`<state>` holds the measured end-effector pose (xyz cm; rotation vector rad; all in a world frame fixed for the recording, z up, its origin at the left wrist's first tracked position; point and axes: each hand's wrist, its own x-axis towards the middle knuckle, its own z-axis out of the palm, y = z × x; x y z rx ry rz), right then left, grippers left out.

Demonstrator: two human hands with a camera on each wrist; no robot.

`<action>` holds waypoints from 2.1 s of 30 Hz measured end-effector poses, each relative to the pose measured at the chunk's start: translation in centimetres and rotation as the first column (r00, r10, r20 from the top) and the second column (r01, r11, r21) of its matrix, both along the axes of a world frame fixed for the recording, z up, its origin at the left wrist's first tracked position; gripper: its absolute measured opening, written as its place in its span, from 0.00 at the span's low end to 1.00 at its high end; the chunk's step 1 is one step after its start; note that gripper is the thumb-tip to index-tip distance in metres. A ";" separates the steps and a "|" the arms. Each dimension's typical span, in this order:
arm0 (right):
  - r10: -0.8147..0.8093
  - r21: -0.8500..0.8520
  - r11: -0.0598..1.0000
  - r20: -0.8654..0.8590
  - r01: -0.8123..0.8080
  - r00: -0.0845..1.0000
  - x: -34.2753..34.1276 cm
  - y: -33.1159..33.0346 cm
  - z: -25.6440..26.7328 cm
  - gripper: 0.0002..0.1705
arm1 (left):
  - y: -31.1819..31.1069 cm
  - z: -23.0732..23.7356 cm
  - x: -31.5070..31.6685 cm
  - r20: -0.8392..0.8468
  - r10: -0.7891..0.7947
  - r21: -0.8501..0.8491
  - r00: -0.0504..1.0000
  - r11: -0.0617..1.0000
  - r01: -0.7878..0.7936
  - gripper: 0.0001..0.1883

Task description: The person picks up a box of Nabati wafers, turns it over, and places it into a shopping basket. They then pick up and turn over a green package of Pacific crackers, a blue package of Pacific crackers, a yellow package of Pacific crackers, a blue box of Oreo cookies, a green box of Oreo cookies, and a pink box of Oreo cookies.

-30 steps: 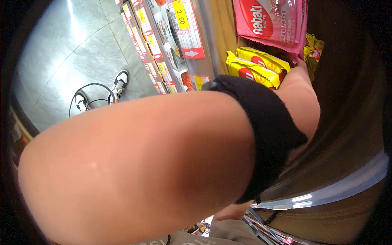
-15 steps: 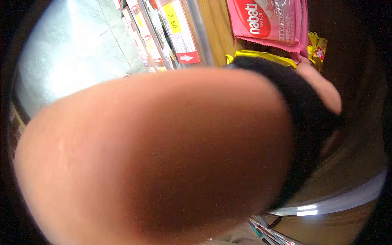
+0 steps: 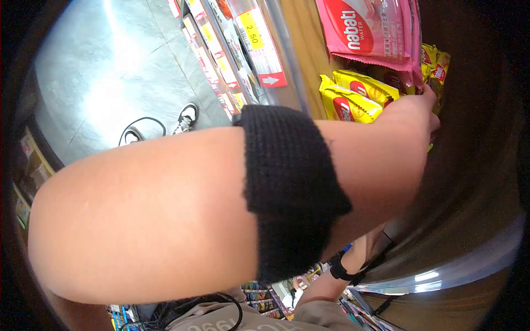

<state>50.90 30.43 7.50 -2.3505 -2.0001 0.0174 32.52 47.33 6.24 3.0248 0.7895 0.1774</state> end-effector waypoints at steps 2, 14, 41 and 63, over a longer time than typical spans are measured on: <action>-0.051 -0.010 0.999 -0.017 0.051 0.999 -0.8 0.1 -0.1 0.65 | -0.6 -0.1 -0.8 0.021 -0.005 0.002 1.000 1.000 0.005 0.29; 0.086 -0.041 0.996 0.033 -0.084 0.996 1.2 1.7 0.3 0.61 | -0.4 -1.3 0.5 0.083 0.027 -0.113 0.996 0.993 -0.017 0.25; -0.091 -0.034 0.996 -0.318 0.084 0.944 4.1 18.9 2.3 0.37 | -4.4 -2.1 -2.7 0.357 0.156 -0.042 0.921 0.988 -0.151 0.22; -0.015 0.079 0.996 -0.205 0.032 0.979 -6.1 8.0 1.7 0.33 | -8.0 -3.6 -8.0 0.318 0.079 -0.017 0.945 0.997 -0.077 0.28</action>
